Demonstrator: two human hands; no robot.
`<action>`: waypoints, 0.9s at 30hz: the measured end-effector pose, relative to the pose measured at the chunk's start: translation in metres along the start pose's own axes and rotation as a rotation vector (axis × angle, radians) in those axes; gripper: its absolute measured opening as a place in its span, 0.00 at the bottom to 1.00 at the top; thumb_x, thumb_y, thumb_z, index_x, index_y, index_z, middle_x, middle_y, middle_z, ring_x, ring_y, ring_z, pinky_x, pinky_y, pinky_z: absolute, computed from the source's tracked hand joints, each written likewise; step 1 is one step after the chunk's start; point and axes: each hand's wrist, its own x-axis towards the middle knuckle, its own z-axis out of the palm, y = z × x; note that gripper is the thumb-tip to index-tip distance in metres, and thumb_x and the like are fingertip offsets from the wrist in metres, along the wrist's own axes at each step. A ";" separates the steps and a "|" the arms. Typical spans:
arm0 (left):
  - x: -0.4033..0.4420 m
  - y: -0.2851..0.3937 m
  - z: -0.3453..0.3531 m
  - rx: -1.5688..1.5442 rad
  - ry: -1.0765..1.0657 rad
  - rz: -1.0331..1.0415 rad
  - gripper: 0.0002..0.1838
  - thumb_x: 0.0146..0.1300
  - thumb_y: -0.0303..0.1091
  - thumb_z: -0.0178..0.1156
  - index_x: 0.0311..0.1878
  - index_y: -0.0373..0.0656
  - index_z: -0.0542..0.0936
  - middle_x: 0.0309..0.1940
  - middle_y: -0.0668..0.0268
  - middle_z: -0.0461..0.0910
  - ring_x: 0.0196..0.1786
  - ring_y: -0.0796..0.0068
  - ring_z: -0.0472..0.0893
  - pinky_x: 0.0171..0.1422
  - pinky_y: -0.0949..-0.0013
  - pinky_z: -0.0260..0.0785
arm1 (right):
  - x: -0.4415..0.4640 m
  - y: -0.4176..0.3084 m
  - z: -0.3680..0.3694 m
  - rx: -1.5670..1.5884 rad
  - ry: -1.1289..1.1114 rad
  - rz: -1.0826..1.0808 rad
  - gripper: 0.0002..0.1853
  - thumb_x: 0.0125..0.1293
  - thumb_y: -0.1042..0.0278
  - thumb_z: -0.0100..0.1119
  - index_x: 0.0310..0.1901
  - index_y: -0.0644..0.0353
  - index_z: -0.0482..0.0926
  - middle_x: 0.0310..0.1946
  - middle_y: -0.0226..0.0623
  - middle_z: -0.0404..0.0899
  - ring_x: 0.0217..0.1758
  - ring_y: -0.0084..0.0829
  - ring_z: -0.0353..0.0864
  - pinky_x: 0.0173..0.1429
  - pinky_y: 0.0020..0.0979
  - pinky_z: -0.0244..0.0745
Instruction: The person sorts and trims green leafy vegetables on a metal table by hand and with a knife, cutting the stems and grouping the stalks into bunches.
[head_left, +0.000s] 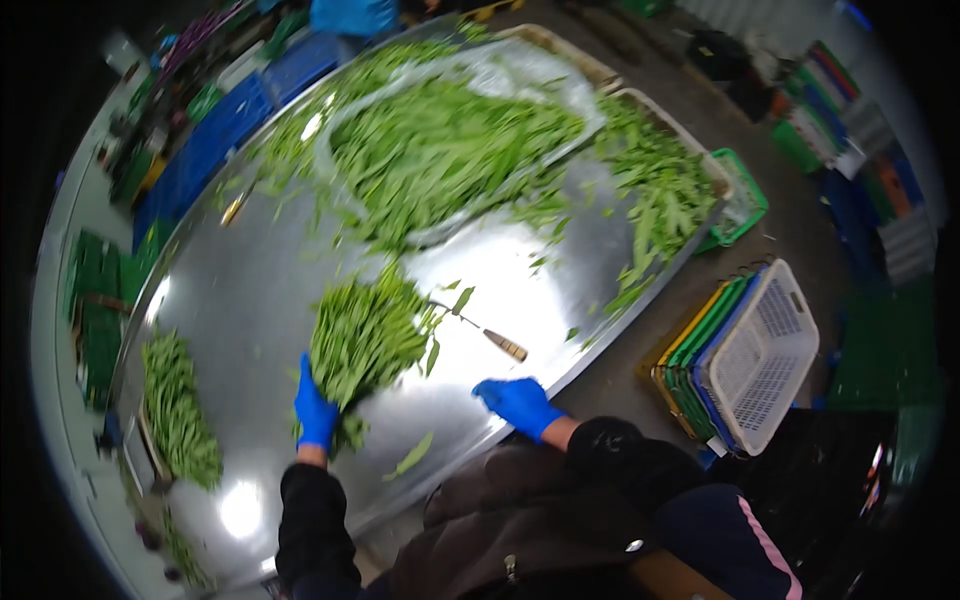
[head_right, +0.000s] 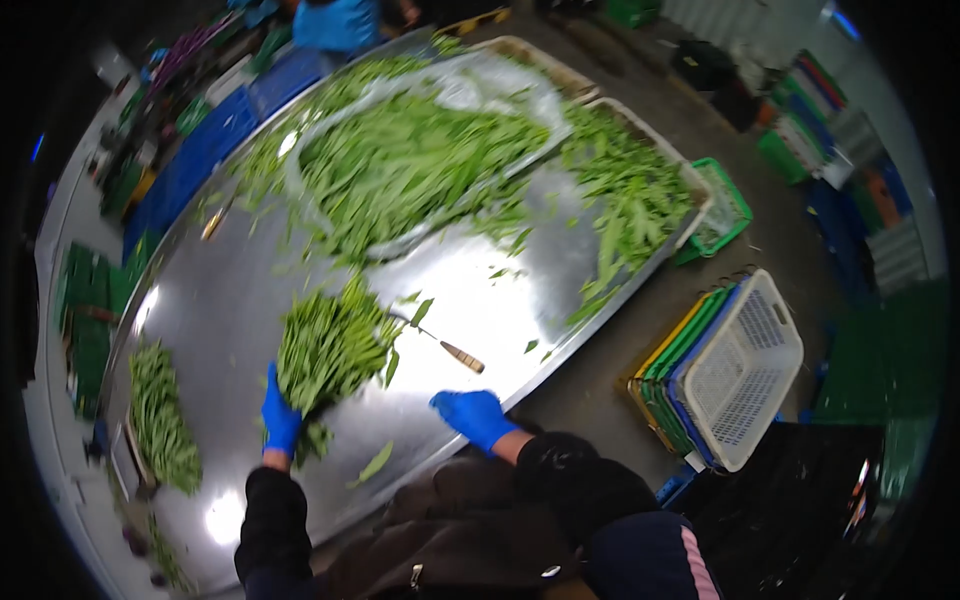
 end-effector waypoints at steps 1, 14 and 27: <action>0.003 0.002 -0.002 -0.011 -0.002 -0.031 0.54 0.46 0.24 0.71 0.77 0.46 0.54 0.59 0.47 0.76 0.58 0.45 0.78 0.58 0.57 0.71 | 0.001 -0.003 -0.002 0.006 0.013 0.002 0.11 0.68 0.54 0.50 0.44 0.43 0.82 0.34 0.36 0.85 0.34 0.43 0.84 0.38 0.43 0.77; -0.003 0.013 -0.004 0.251 -0.261 -0.086 0.59 0.42 0.35 0.76 0.77 0.50 0.52 0.67 0.52 0.68 0.68 0.44 0.68 0.68 0.56 0.64 | 0.003 -0.012 -0.006 -0.052 0.018 0.046 0.10 0.68 0.55 0.53 0.43 0.44 0.82 0.34 0.34 0.85 0.32 0.41 0.84 0.35 0.41 0.77; -0.012 0.015 0.002 0.007 -0.038 0.049 0.51 0.46 0.30 0.74 0.75 0.48 0.59 0.61 0.54 0.75 0.58 0.54 0.79 0.59 0.62 0.72 | 0.004 -0.015 -0.007 -0.055 0.059 0.037 0.09 0.68 0.55 0.53 0.42 0.43 0.82 0.34 0.31 0.85 0.32 0.40 0.83 0.34 0.40 0.77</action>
